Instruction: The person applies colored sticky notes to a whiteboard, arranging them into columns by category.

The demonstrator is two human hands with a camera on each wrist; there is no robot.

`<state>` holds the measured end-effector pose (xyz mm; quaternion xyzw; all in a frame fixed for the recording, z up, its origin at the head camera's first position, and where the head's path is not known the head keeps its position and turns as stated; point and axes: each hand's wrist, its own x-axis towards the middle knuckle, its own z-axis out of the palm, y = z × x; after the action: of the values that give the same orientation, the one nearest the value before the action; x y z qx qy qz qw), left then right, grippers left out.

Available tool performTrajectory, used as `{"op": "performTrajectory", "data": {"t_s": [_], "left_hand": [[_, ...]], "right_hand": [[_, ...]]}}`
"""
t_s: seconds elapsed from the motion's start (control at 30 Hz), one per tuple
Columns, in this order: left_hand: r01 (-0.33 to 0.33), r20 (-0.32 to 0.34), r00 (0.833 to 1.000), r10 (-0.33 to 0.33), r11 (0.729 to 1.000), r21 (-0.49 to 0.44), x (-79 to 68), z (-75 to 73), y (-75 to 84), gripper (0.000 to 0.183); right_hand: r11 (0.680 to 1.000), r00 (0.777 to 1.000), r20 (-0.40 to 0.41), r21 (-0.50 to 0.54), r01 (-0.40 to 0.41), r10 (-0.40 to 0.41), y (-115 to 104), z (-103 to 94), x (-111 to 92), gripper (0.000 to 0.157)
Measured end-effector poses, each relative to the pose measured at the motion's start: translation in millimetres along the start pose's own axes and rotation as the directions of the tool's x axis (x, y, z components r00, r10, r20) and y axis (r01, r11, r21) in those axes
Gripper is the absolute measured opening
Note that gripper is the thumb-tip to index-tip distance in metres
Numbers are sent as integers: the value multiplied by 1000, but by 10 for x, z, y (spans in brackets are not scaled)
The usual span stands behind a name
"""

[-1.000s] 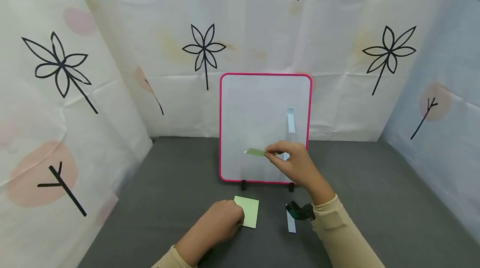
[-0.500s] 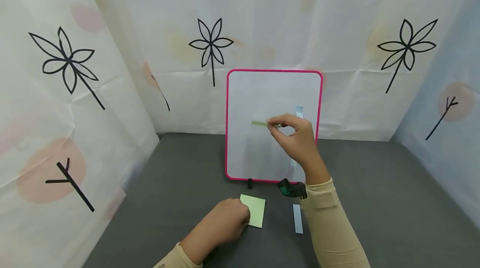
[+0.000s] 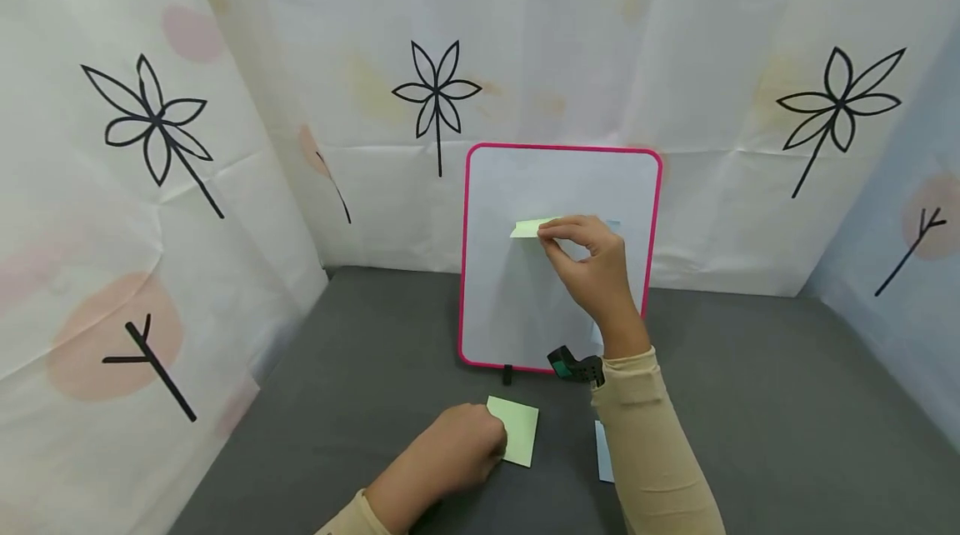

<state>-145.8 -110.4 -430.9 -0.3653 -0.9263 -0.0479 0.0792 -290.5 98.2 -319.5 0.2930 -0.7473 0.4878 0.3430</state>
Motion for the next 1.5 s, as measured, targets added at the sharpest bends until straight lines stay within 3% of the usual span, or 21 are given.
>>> {"op": "performTrajectory", "data": {"t_s": [0.27, 0.63, 1.23, 1.5], "left_hand": [[-2, 0, 1000, 2, 1000, -3, -13, -11, 31, 48], [27, 14, 1000, -26, 999, -22, -21, -40, 26, 47], [21, -26, 999, -22, 999, -29, -28, -8, 11, 46], [43, 34, 999, -39, 994, -103, 47, -6, 6, 50]], "right_hand": [[1000, 1000, -2, -18, 23, -23, 25, 8, -16, 13], [992, 989, 147, -122, -15, 33, 12, -3, 1, 11], [968, 966, 241, -247, -36, 97, 46, -41, -33, 11], [957, 949, 280, -284, -64, 146, 70, -68, -49, 12]]}}
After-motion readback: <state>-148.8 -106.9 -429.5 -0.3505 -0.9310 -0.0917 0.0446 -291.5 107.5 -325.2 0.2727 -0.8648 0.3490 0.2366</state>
